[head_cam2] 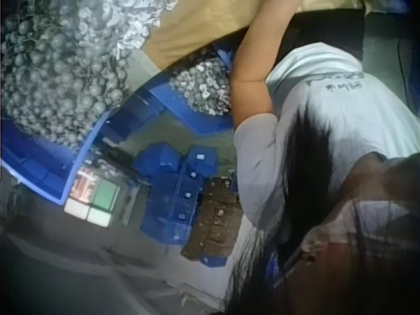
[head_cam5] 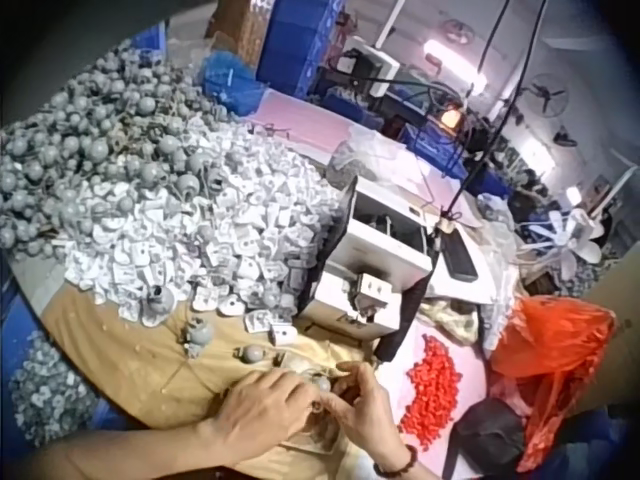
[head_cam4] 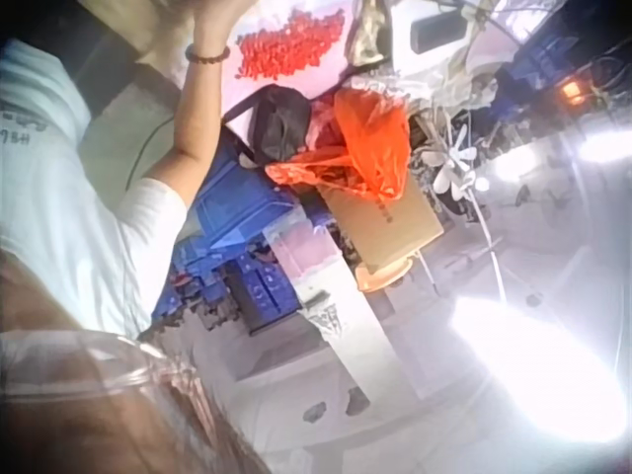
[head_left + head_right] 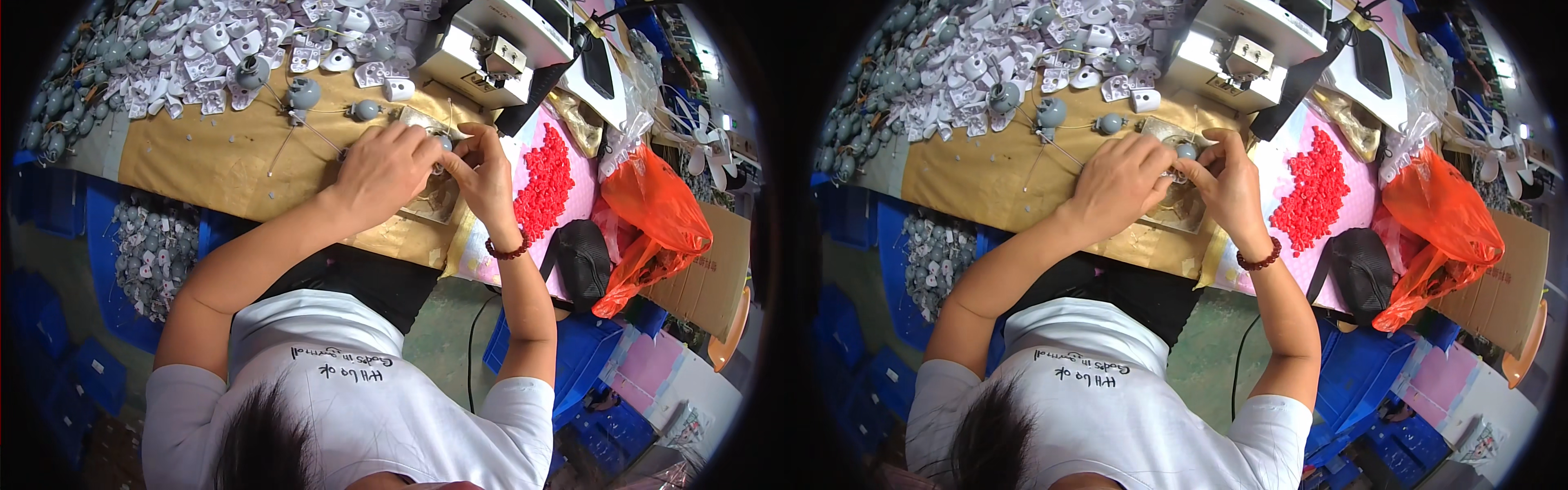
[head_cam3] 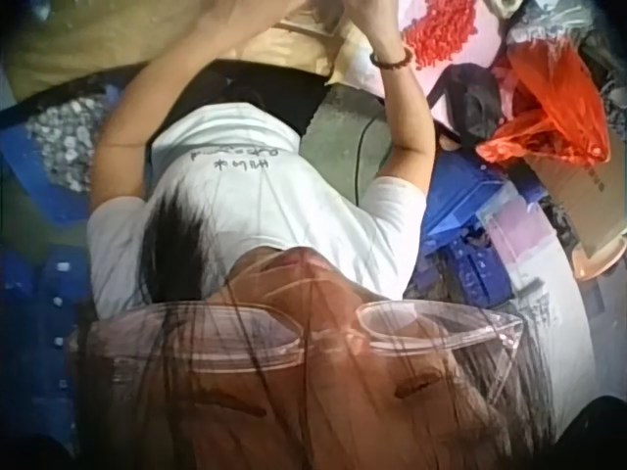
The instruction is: Assembling small plastic housing units and components using an electric torque screwdriver.
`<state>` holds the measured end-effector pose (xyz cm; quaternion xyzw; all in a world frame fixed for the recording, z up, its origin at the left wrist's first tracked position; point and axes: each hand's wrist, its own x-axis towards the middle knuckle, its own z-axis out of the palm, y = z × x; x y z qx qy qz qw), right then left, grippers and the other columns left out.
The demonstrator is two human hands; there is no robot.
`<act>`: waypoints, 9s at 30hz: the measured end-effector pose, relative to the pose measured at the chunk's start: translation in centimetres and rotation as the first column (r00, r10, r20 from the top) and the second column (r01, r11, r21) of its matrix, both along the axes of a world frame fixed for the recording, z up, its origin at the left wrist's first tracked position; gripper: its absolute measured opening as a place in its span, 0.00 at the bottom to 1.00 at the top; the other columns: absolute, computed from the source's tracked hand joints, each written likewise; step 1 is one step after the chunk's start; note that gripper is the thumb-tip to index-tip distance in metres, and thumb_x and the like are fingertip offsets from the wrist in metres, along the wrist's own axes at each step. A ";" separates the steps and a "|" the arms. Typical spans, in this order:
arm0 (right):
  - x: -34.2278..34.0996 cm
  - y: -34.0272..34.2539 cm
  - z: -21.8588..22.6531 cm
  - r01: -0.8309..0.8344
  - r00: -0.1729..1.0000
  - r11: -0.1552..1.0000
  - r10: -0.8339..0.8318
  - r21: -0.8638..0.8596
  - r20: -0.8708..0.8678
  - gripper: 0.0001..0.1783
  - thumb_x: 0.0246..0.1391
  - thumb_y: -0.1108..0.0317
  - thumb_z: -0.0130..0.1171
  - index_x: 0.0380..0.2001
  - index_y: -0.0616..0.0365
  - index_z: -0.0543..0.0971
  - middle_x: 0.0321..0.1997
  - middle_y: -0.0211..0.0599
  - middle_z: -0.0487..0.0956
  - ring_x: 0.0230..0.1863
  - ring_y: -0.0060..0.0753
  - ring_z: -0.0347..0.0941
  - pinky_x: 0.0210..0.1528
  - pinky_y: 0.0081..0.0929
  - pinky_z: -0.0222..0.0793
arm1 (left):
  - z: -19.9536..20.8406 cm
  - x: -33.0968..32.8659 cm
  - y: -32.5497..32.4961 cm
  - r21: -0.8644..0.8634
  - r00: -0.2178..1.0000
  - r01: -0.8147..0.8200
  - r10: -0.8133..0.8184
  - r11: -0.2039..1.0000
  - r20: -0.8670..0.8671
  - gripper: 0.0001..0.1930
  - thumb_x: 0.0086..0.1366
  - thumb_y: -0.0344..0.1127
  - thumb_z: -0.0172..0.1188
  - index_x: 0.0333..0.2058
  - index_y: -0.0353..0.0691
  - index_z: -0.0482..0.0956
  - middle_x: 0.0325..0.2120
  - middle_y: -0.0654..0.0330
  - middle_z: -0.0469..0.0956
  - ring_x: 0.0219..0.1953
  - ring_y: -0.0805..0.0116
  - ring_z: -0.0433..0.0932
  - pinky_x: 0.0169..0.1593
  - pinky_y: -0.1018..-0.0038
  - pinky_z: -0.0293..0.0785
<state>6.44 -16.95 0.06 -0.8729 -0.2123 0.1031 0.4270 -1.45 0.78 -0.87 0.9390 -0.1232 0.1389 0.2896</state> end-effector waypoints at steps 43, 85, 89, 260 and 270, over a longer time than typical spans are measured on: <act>4.6 4.3 8.2 -0.032 0.999 0.622 0.039 0.783 0.011 0.21 0.47 0.82 0.66 0.43 0.63 0.68 0.27 0.32 0.79 0.25 0.24 0.77 0.28 0.22 0.75 | 0.5 1.5 -0.9 -0.040 0.999 -0.024 0.023 0.999 -0.034 0.18 0.51 0.33 0.67 0.42 0.38 0.78 0.37 0.57 0.77 0.44 0.54 0.74 0.46 0.61 0.71; 0.6 2.7 6.5 0.034 0.997 0.607 -0.076 0.794 0.016 0.25 0.51 0.81 0.62 0.51 0.65 0.65 0.26 0.33 0.77 0.26 0.25 0.75 0.39 0.28 0.75 | 1.0 1.0 -0.9 -0.133 0.993 -0.108 0.100 0.985 -0.065 0.19 0.51 0.33 0.68 0.43 0.41 0.75 0.40 0.58 0.76 0.50 0.55 0.71 0.53 0.61 0.69; 8.3 -1.5 4.5 0.271 0.934 0.655 -0.356 0.705 -0.028 0.15 0.57 0.75 0.63 0.44 0.64 0.71 0.28 0.35 0.78 0.26 0.27 0.76 0.33 0.26 0.74 | 0.5 0.8 -1.1 -0.128 0.996 -0.083 0.080 0.988 -0.030 0.18 0.55 0.32 0.67 0.45 0.42 0.76 0.47 0.59 0.77 0.57 0.55 0.69 0.59 0.60 0.67; -2.6 2.5 5.6 -0.371 0.539 0.470 0.811 -0.801 0.227 0.05 0.44 0.71 0.60 0.22 0.59 0.83 0.38 0.44 0.76 0.36 0.43 0.80 0.33 0.33 0.78 | 2.9 -4.8 3.4 -0.228 0.955 0.091 -0.150 0.969 -0.255 0.09 0.59 0.33 0.60 0.38 0.38 0.79 0.38 0.55 0.76 0.44 0.53 0.76 0.47 0.62 0.73; -3.8 0.5 3.2 -0.275 0.675 0.726 0.612 -0.630 0.411 0.10 0.48 0.73 0.57 0.35 0.65 0.79 0.38 0.37 0.72 0.42 0.37 0.76 0.33 0.33 0.78 | 2.1 -4.3 2.0 -0.006 1.000 -0.023 0.023 1.000 0.003 0.18 0.56 0.32 0.63 0.47 0.41 0.78 0.49 0.55 0.73 0.55 0.53 0.71 0.56 0.58 0.68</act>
